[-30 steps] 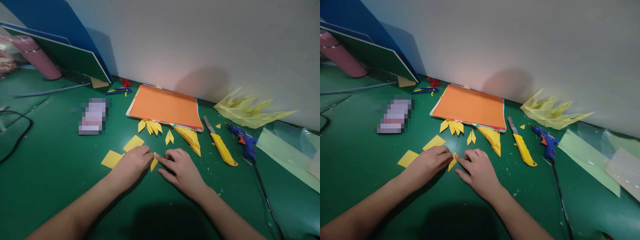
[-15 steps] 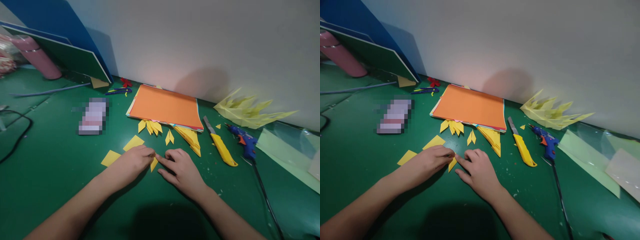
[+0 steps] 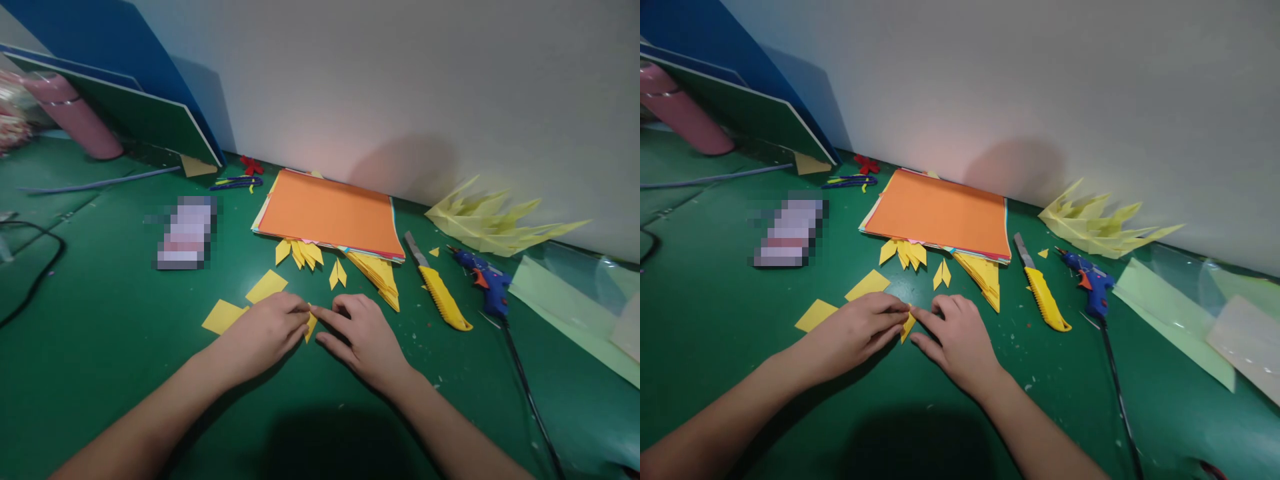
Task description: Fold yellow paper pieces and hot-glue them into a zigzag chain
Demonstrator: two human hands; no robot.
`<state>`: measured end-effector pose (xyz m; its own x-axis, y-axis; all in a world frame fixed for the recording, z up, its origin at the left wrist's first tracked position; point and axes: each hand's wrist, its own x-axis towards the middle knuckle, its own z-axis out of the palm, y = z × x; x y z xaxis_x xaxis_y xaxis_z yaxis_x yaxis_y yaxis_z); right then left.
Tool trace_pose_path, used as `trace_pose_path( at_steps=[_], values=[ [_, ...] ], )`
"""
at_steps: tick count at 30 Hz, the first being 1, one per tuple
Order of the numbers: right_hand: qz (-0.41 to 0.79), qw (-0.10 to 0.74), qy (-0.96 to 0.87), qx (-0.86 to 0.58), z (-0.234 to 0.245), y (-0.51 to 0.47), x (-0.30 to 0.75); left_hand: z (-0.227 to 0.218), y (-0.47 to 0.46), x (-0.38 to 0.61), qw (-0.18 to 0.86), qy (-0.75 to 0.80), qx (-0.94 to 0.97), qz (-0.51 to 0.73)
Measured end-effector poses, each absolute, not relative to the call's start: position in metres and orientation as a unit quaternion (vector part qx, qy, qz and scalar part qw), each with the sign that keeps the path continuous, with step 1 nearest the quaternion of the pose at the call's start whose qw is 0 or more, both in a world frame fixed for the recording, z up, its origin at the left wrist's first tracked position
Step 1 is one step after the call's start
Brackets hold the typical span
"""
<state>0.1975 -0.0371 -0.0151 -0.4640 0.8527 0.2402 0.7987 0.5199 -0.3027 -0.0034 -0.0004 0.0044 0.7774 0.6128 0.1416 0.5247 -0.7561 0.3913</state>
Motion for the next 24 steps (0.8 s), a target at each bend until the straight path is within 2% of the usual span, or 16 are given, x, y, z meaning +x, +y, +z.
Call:
trace_pose_path(
  at_steps=[6,15,24],
  values=[
    [0.076,0.2,-0.846,-0.488,-0.0153,-0.0361,0.1988,0.002,-0.0075,-0.0006,0.152,0.316,0.923,0.16],
    [0.078,0.204,-0.843,-0.491,-0.0159,-0.0367,0.1992,0.0088,-0.001,-0.0036,0.196,0.293,0.926,0.137],
    [0.082,0.236,-0.831,-0.497,-0.0151,-0.0363,0.1986,0.0048,0.0018,-0.003,0.218,0.288,0.916,0.176]
  ],
)
